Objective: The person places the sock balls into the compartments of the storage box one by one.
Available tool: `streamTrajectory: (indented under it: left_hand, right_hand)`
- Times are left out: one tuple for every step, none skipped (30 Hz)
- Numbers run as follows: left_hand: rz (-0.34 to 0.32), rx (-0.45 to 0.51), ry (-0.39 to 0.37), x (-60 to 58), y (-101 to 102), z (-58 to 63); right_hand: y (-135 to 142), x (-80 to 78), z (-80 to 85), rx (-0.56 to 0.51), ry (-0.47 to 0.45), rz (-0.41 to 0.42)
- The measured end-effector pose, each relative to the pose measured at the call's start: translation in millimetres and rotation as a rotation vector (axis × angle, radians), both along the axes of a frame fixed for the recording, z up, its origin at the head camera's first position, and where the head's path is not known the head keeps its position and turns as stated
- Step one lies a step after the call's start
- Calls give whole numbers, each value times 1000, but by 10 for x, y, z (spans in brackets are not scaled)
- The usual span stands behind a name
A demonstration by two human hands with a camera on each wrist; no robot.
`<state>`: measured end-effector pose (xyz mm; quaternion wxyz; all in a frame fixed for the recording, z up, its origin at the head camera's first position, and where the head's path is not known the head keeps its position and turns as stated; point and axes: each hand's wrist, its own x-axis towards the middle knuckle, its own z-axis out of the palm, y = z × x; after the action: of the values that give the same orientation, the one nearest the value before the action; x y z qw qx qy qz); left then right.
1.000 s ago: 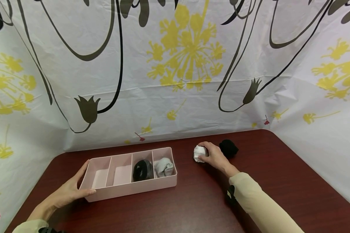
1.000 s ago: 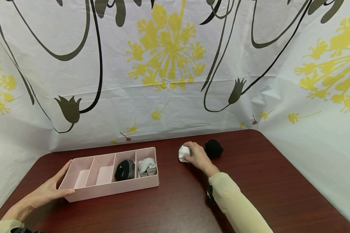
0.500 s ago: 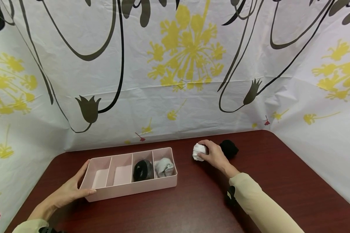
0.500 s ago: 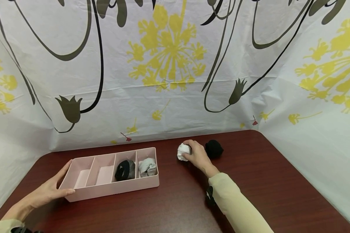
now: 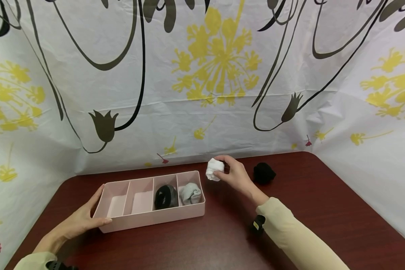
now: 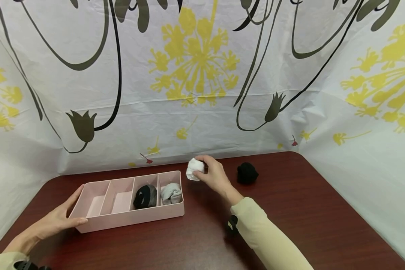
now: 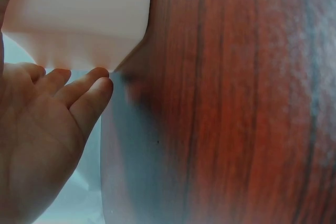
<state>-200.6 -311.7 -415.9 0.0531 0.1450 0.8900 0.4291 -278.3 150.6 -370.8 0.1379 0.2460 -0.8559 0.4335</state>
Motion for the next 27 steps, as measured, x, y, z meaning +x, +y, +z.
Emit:
streamTrajectory:
  left_hand:
    - [-3, 3, -2, -2, 0, 2]
    - [-3, 4, -2, -5, 2, 5]
    - [-1, 3, -3, -7, 4, 8]
    - [2, -3, -3, -8, 6, 9]
    - [2, -4, 2, -12, 8, 11]
    - [4, -4, -1, -14, 10, 12]
    - [6, -4, -4, -14, 11, 12]
    - [9, -6, -4, -14, 13, 13]
    - [11, -8, -5, -13, 14, 13]
    - [11, -8, -5, -13, 13, 11]
    - [12, -7, -3, -12, 12, 10]
    - [11, -4, -3, -11, 11, 9]
    - [13, -6, 1, -9, 10, 7]
    - [13, -4, 6, -8, 9, 3]
    - [12, 0, 13, -6, 8, -1]
    - [11, 4, 19, -4, 7, -5]
    - [10, 8, 24, -2, 5, -9]
    - [10, 11, 26, -1, 4, -13]
    - [10, 13, 28, 0, 2, -14]
    - [10, 12, 29, -1, 0, -15]
    - [11, 8, 28, -3, 0, -14]
    - [12, 6, 23, -5, 0, -12]
    - [13, 3, 19, -5, 0, -10]
    - [15, -1, 18, -5, 0, -9]
    - [15, -5, 18, -6, 0, -9]
    - [15, -7, 20, -6, 0, -9]
    - [15, -6, 23, -6, -1, -10]
  right_hand:
    - [-35, 8, 21, -8, -3, 5]
    - [-72, 15, 42, -14, -7, 9]
    - [-108, 23, 61, -22, -7, 15]
    - [-145, 28, 79, -31, -12, 23]
    - [-184, 36, 97, -37, -16, 29]
    - [-221, 41, 111, -44, -20, 38]
    - [-259, 45, 123, -52, -28, 46]
    - [-295, 48, 132, -58, -31, 55]
    - [-330, 53, 142, -66, -37, 65]
    - [-365, 61, 153, -72, -41, 77]
    - [-398, 66, 160, -77, -43, 85]
    - [-430, 69, 167, -87, -49, 95]
    - [-460, 73, 173, -97, -54, 103]
    - [-489, 78, 179, -106, -57, 110]
    - [-519, 84, 186, -115, -62, 118]
    - [-548, 90, 192, -123, -65, 123]
    - [-578, 90, 192, -128, -68, 128]
    - [-608, 97, 197, -133, -70, 133]
    - [-640, 104, 202, -137, -73, 140]
    - [-673, 108, 204, -142, -75, 149]
    - [-707, 112, 205, -145, -76, 157]
    - [-740, 116, 205, -148, -76, 164]
    - [-774, 122, 207, -151, -76, 172]
    - [-808, 131, 210, -155, -76, 176]
    - [-843, 137, 210, -160, -76, 182]
    - [-878, 144, 211, -165, -77, 186]
    - [-913, 152, 214, -170, -80, 190]
